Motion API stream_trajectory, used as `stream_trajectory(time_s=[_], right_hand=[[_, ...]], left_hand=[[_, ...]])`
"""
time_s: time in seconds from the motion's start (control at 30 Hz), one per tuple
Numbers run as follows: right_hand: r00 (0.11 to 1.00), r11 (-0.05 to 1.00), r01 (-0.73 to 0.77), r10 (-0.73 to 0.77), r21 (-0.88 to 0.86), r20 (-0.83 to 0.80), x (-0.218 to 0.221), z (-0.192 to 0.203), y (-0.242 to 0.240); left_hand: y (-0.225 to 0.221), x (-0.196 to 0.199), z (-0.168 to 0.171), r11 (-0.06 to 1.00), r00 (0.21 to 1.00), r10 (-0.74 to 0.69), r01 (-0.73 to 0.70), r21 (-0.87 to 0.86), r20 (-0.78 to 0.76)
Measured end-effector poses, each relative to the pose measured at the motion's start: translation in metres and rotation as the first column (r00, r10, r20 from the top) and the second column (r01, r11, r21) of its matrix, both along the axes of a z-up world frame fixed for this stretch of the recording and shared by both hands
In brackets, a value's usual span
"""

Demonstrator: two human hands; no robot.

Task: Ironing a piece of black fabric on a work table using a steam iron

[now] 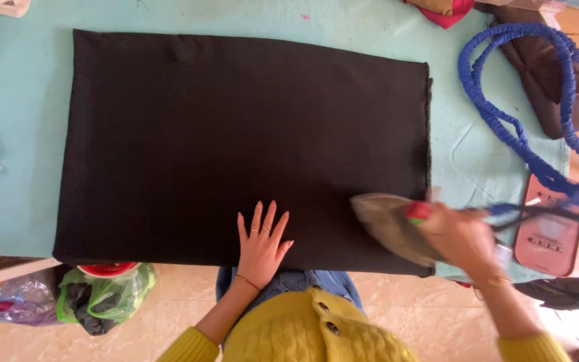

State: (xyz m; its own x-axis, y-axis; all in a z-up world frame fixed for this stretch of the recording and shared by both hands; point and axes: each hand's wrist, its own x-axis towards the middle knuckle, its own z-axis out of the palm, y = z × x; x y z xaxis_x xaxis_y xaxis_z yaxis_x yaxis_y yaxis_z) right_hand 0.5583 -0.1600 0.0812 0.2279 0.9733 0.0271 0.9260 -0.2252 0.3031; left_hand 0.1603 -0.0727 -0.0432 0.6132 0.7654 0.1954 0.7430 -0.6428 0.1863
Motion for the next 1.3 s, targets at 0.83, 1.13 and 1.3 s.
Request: stream_trajectory(time_s=[0.83,1.13,1.3], right_hand=[[0.985,0.963,-0.063,0.103,0.260,-0.141,-0.128,-0.023,0.249],[0.973,0.964,-0.014,0.074,0.267,-0.218,-0.115,-0.039,0.369],[0.938,0.976,-0.001,0.077,0.219,-0.337,-0.112,-0.029,0.371]], left_hand=[[0.046,-0.016,0.004,0.964,0.964,0.266,-0.266,-0.027,0.000],[0.090,-0.032,-0.001,0.914,0.917,0.398,-0.395,-0.092,0.015],[0.151,-0.073,-0.015,0.838,0.839,0.545,-0.544,0.035,-0.013]])
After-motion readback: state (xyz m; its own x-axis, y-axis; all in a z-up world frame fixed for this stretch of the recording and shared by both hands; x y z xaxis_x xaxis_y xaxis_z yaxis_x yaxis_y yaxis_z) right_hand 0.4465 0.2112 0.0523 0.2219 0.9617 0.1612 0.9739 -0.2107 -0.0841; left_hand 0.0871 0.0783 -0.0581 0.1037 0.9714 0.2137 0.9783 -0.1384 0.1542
